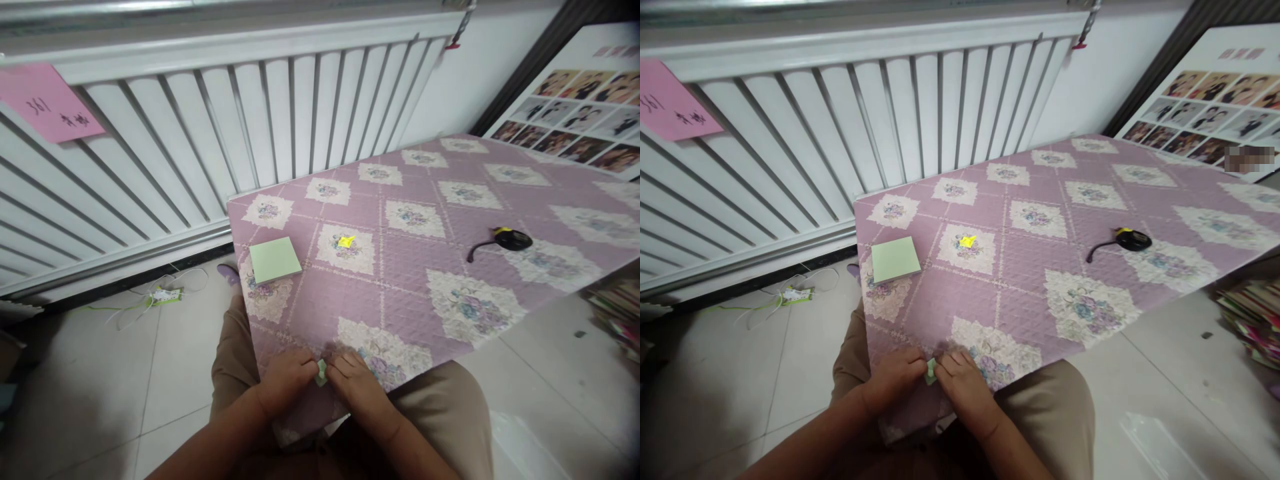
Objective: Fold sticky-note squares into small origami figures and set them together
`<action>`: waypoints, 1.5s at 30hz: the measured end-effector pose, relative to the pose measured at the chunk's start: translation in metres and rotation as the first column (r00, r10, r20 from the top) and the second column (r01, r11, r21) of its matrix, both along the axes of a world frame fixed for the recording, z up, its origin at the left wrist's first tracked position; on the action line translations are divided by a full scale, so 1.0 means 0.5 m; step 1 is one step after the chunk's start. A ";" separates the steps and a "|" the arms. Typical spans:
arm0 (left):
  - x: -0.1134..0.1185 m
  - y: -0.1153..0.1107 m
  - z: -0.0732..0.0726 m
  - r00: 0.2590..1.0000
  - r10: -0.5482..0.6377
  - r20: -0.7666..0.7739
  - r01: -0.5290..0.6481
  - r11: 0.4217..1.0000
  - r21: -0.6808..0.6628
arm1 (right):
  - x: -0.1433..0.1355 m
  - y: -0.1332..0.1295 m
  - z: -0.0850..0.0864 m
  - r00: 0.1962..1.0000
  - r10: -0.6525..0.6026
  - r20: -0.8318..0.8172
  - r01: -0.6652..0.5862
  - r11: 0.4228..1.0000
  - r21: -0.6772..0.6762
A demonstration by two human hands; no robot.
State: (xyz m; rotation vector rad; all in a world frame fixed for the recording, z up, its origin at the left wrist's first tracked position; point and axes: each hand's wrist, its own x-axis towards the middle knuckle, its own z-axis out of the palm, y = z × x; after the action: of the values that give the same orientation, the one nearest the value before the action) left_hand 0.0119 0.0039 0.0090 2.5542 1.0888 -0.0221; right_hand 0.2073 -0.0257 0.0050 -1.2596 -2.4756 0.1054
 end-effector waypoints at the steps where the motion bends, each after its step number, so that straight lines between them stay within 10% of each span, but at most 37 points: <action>1: -0.002 -0.001 0.000 1.000 -0.020 -0.002 0.020 1.000 0.016 | 0.001 -0.001 0.002 1.000 0.010 0.004 -0.010 1.000 0.005; 23: -0.012 -0.011 0.003 0.987 -0.159 0.003 0.156 0.976 0.154 | 0.006 -0.041 -0.002 0.999 -0.017 -0.045 0.021 0.996 0.090; 45: 0.008 -0.088 0.012 1.000 0.005 -0.008 -0.004 0.984 0.179 | -0.014 -0.064 -0.007 0.993 -0.087 0.075 0.076 0.987 0.139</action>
State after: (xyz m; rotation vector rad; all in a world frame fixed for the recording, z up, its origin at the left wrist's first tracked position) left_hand 0.0158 -0.0402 0.0148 2.7123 1.1467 0.0701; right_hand 0.2000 -0.0576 0.0016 -1.3283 -2.4476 -0.1347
